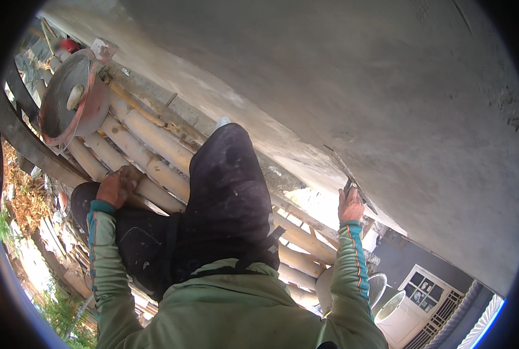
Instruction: The person scoops wet cement from a bucket using a trowel and applies it to a vertical wall. They then use a larger trowel to spread and smooth the cement across the surface, working methodically to create an even finish.
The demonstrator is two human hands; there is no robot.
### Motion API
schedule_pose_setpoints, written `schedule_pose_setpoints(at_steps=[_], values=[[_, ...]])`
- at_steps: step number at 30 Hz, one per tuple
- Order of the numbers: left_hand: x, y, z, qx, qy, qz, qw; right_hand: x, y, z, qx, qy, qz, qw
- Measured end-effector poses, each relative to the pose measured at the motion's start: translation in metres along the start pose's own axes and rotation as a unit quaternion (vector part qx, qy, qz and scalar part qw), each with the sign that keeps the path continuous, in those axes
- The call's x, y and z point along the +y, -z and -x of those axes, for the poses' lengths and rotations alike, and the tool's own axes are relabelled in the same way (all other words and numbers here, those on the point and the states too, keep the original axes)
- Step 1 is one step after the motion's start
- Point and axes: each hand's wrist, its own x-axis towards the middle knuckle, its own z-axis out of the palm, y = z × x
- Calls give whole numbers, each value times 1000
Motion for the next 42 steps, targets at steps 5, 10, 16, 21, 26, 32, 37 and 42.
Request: schedule_pose_setpoints(at_steps=[5, 10, 16, 21, 26, 32, 37, 42], values=[[-16, -11, -5, 36, -29, 64, 997, 20, 3, -37, 47, 33, 63, 996], [-13, -9, -4, 32, -4, -4, 999, -1, 77, -47, 155, 7, 48, 987], [-15, -13, -4, 49, -32, -27, 998, -10, 177, -50, 210, -5, -40, 977], [-11, -5, -1, 35, -27, 12, 999, -17, 150, -45, 261, -21, -237, 936], [-16, -13, -10, 30, -32, 44, 998, 8, 34, -41, 88, 73, 45, 992], [-24, -11, 4, 51, -20, 28, 998, -16, 84, -67, 142, -8, -35, 989], [-25, -9, -4, 33, -30, 42, 998, -17, 114, -54, 271, -26, -165, 948], [-8, -8, -10, 29, -28, 1, 999, 17, 54, -33, 152, 96, 27, 983]])
